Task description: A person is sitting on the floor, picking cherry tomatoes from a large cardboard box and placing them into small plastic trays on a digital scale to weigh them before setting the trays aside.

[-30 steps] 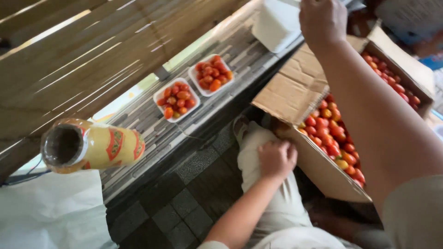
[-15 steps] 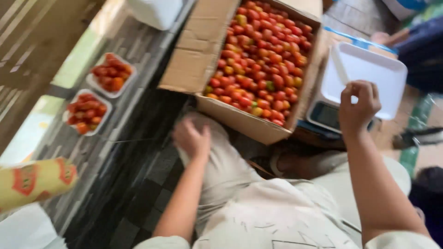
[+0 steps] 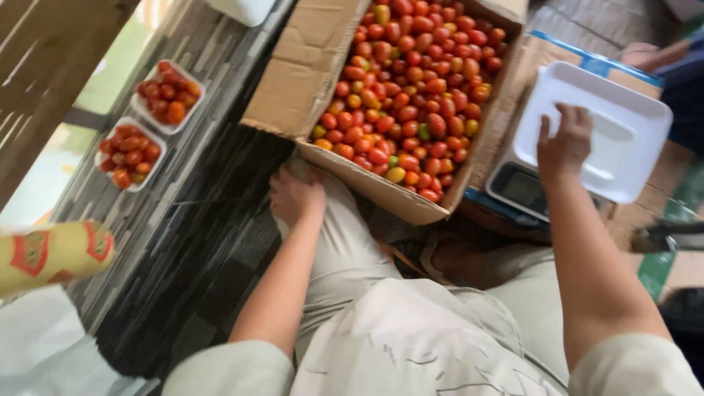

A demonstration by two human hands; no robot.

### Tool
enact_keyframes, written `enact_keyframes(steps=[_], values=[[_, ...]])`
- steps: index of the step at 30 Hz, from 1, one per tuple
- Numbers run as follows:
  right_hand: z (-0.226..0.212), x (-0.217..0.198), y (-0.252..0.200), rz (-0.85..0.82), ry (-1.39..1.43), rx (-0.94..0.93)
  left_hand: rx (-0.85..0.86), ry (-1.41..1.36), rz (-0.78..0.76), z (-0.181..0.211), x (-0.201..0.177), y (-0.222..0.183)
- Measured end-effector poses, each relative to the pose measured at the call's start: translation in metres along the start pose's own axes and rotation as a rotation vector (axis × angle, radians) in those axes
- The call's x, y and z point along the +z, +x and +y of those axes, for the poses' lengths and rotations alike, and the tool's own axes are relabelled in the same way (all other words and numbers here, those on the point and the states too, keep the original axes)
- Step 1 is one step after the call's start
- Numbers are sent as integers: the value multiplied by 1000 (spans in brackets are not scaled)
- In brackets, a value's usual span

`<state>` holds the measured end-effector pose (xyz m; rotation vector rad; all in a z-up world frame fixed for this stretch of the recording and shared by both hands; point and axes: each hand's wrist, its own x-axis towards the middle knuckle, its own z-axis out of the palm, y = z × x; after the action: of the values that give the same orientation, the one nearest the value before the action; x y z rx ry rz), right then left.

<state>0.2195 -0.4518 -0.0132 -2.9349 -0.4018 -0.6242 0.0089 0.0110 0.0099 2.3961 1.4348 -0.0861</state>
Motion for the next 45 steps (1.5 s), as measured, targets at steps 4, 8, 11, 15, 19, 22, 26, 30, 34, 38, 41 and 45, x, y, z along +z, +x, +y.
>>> enact_keyframes(steps=[4,8,11,15,19,22,26,30,34,38,41,45], values=[[-215,-67,40,-217,741,32,83,31,70,-9,24,16],[-319,-39,49,-206,802,-485,138,-4,104,-2,0,7],[-358,-35,46,-296,628,-566,160,-30,88,3,-20,-6],[-355,-49,54,-348,401,-596,177,-30,153,0,-4,7],[-354,-54,48,-475,188,-539,185,-4,194,-9,14,10],[-357,-72,55,-627,166,-459,161,1,122,-7,5,6],[-338,-90,52,-625,120,-381,133,-8,-18,-12,3,8],[-294,-54,29,-636,273,-311,165,-21,115,-13,16,10],[-269,-45,4,-432,621,-307,212,-14,254,-14,24,9],[-258,-44,3,-315,863,-176,209,-2,205,-12,16,7],[-248,-58,17,-348,1406,498,215,-29,232,-12,14,6],[-212,-65,19,-625,2206,1067,181,14,178,-17,27,15]])
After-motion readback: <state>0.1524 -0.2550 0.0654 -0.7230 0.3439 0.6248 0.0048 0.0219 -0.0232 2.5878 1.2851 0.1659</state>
